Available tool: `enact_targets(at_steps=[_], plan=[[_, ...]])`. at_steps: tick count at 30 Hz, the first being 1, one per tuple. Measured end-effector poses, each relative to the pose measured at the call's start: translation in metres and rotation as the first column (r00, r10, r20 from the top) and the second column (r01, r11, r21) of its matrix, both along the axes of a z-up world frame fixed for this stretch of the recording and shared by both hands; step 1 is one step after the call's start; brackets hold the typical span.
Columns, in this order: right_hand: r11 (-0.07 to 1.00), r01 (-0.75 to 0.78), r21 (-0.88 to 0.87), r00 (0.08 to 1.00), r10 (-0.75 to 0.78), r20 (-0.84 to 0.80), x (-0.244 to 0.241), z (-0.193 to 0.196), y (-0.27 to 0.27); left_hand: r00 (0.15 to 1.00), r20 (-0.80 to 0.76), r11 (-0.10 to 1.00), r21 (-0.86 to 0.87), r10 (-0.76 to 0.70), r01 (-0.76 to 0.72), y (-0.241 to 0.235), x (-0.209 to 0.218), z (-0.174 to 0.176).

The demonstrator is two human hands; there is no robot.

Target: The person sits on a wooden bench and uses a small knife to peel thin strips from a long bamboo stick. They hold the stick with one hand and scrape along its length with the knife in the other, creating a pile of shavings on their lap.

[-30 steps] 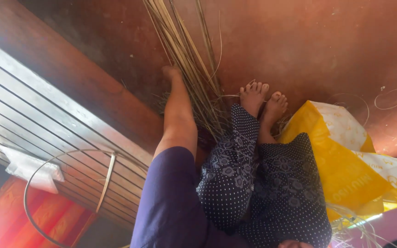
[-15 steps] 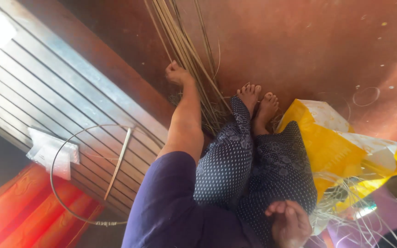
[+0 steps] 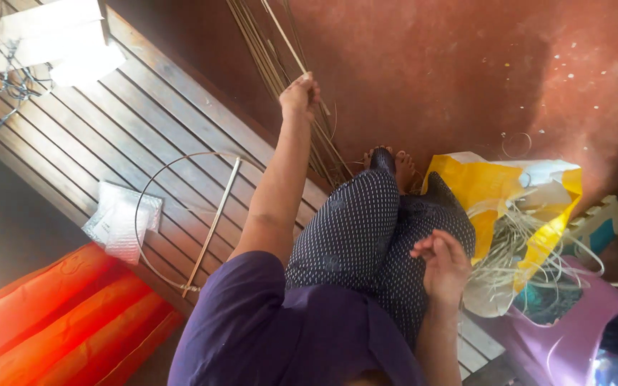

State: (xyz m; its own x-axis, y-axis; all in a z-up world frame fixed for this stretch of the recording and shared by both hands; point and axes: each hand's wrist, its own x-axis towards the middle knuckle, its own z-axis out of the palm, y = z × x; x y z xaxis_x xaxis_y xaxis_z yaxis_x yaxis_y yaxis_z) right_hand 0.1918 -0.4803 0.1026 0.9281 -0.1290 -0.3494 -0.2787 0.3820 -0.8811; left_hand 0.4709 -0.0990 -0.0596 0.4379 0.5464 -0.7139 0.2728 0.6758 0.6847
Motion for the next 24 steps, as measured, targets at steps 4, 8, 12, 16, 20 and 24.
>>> enact_targets(at_steps=[4,8,12,16,20,24], plan=[[0.997,0.051,-0.065,0.997,-0.047,0.059,-0.007,-0.014,-0.002,0.921,0.340,0.949,-0.176,-0.191,0.262,-0.062,-0.047,0.057],[0.990,0.082,-0.112,0.990,-0.069,0.120,-0.013,-0.011,-0.001,0.842,0.457,0.853,-0.279,-0.286,0.441,-0.146,-0.122,0.117],[0.987,0.113,-0.112,0.975,-0.089,0.204,-0.043,-0.010,-0.012,0.686,0.563,0.720,-0.214,-0.461,0.660,-0.213,-0.222,0.176],[0.993,0.113,-0.013,0.976,-0.109,0.189,-0.083,0.031,-0.024,0.545,0.606,0.655,-0.053,-0.579,0.754,-0.248,-0.288,0.203],[0.952,-0.004,-0.306,0.993,0.041,0.113,-0.128,0.079,-0.030,0.466,0.553,0.593,0.064,-0.691,0.803,-0.260,-0.324,0.215],[0.904,-0.064,-0.423,0.997,0.080,0.019,-0.158,0.080,-0.041,0.408,0.553,0.580,0.175,-0.727,0.796,-0.266,-0.346,0.237]])
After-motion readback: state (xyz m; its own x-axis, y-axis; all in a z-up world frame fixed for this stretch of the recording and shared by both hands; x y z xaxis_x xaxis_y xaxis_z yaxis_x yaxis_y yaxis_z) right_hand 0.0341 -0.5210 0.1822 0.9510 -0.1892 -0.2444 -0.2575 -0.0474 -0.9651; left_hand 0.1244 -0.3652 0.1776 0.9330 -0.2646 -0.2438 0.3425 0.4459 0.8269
